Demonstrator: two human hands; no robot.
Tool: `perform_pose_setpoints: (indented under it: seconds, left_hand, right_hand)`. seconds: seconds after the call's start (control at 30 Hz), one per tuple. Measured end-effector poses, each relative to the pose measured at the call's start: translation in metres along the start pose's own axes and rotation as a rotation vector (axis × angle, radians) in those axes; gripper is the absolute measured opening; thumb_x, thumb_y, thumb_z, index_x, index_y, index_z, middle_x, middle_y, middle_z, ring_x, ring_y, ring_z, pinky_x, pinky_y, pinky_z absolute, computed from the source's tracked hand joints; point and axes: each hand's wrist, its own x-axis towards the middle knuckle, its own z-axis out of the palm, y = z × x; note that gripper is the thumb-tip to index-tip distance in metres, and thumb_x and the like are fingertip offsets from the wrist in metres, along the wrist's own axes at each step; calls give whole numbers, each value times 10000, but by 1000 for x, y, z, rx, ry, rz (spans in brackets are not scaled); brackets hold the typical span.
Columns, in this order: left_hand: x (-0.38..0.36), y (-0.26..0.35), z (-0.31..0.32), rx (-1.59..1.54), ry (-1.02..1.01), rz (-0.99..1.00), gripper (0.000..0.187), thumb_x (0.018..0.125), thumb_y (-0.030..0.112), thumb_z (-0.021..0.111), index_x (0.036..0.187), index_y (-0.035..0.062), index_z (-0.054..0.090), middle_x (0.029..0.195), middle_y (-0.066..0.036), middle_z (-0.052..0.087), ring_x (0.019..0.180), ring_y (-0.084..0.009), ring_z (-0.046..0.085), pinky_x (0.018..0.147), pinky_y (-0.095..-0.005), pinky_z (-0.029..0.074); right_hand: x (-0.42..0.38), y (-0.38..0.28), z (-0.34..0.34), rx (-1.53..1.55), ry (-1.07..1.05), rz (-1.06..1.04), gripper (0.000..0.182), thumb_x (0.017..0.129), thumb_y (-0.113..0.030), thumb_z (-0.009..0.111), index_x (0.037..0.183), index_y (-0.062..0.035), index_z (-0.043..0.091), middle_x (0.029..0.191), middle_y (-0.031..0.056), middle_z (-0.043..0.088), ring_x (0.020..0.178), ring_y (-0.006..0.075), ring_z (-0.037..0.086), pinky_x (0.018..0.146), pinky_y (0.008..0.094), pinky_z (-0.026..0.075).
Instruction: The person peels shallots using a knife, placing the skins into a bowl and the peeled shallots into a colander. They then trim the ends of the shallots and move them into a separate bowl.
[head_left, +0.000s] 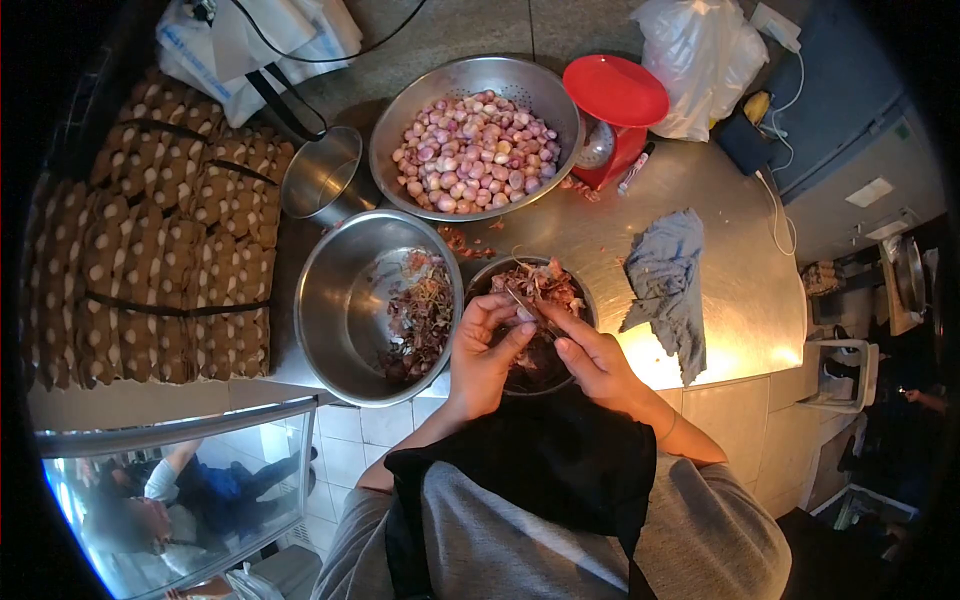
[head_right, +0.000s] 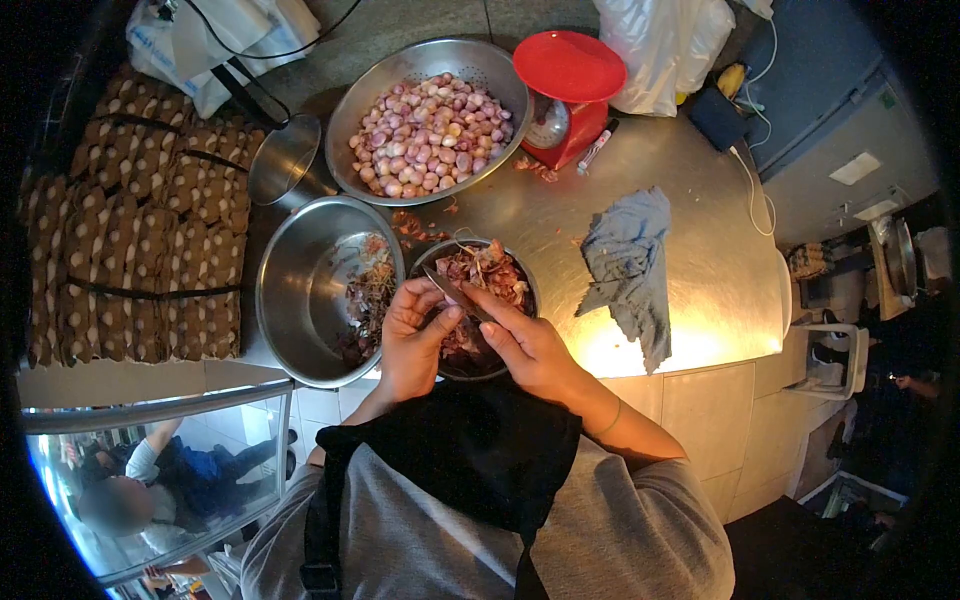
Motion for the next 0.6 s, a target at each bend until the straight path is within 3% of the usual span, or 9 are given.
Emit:
perform_pose_setpoints:
  seconds: [0.13,0.33,0.4,0.5,0.6]
  left_hand:
    - [-1,-1,-1,13,11,24,301,748,-56,586,1009,33,465,967,-55,555,928,-118,497,832,-239,389]
    - [-1,-1,0,18,15,22,297,754,-52,582,1013,28,463,995,-65,554,948,-118,494,844,-242,386]
    - [-1,-2,-2,20,18,23,297,757,-51,580,1018,26,462,999,-66,554,951,-119,496,847,-243,386]
    - [-2,-1,-1,20,20,24,301,760,-51,576,1028,21,460,997,-66,554,946,-118,500,848,-242,388]
    - [-2,0,1,25,23,25,312,764,-51,571,1046,16,457,994,-66,555,940,-118,504,846,-239,390]
  right_hand:
    - [-1,-2,1,155,1,102,392,892,-155,419,1251,-8,364,1236,135,443,1149,191,407,946,267,290]
    - [-1,0,3,84,7,34,386,895,-160,414,1246,-4,369,1243,137,433,1169,200,382,962,271,265]
    - [0,0,3,106,1,70,386,898,-163,409,1249,-8,367,1190,126,461,1107,188,418,922,261,297]
    - [-1,4,0,221,-12,145,382,904,-169,402,1255,-24,368,946,69,527,845,129,498,740,217,379]
    - [-2,8,1,395,-23,186,381,908,-180,401,1263,-43,369,676,-18,443,580,52,400,527,172,324]
